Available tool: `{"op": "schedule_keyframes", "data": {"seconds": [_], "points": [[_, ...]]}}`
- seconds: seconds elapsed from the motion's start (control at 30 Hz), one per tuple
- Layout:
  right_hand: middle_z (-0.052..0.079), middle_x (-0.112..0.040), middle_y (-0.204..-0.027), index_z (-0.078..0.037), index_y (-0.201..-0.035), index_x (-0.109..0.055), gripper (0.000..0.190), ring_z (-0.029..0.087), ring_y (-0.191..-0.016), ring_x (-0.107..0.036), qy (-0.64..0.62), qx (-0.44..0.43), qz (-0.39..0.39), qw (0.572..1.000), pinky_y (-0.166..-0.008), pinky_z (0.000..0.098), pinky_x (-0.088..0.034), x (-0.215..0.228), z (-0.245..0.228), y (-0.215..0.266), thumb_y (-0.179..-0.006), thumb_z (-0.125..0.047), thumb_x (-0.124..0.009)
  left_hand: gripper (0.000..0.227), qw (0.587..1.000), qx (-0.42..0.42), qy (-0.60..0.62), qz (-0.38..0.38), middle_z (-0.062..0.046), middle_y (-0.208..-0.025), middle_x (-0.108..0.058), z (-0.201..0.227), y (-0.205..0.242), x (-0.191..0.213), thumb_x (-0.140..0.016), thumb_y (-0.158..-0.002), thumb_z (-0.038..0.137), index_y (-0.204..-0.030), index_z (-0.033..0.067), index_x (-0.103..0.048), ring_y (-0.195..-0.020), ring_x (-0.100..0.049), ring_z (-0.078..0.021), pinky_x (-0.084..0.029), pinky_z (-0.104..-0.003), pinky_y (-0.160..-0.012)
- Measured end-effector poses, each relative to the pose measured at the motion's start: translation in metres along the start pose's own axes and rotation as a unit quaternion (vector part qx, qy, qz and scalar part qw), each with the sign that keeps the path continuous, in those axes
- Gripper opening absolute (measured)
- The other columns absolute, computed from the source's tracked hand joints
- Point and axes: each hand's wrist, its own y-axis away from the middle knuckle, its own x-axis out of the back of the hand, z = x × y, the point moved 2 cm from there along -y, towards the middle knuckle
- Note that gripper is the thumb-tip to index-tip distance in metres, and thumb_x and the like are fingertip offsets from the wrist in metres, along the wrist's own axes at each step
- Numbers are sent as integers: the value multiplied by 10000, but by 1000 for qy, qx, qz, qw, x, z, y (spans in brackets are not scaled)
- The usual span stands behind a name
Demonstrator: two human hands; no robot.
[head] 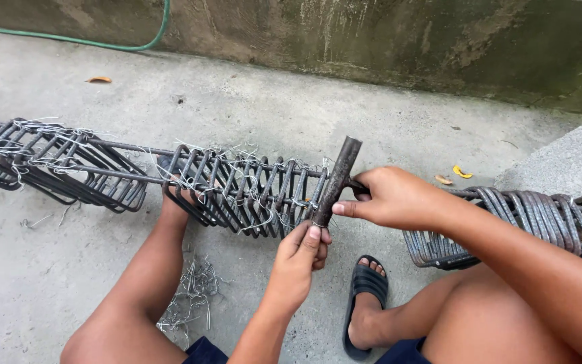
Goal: Tying rebar stirrups to longitudinal bars using a manual wire twisting tool to assemble a reinforcement cage
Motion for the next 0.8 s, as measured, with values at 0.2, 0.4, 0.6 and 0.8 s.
{"op": "schedule_keyframes", "data": {"seconds": [0.2,0.4,0.6,0.8], "points": [[61,-606,-575,-36,-880,-812,317,142,-492,-472,-103,-41,-6,994,-476,313,-404,-1,5,1,-806,-343,-836,197,999,2,17,-39,-31,-757,-531,6,5,-4,-515,-1042,164,-979,14,-627,-685,-450,-115,-371,-253,-626],[80,-705,-602,-62,-757,-722,516,280,-505,-646,53,73,98,991,-547,390,-516,-10,14,5,-766,-567,-829,256,997,-14,-63,-50,-46,-747,-527,15,13,-15,-430,-1089,175,-1013,-4,-595,-691,-454,-134,-413,-278,-647],[88,-746,-719,-113,-839,-721,602,349,-602,-697,132,146,165,966,-573,466,-540,-24,28,-2,-748,-704,-789,278,998,3,-37,-47,-22,-719,-495,-5,8,-8,-448,-1088,217,-1039,1,-616,-644,-414,-112,-352,-263,-573],[40,-729,-752,-130,-827,-632,553,335,-586,-706,236,254,187,919,-510,469,-558,-51,29,-8,-861,-675,-720,259,969,215,121,20,1,-637,-360,-19,-2,4,-450,-1100,206,-1038,-5,-587,-500,-270,-101,-226,-258,-462]]}}
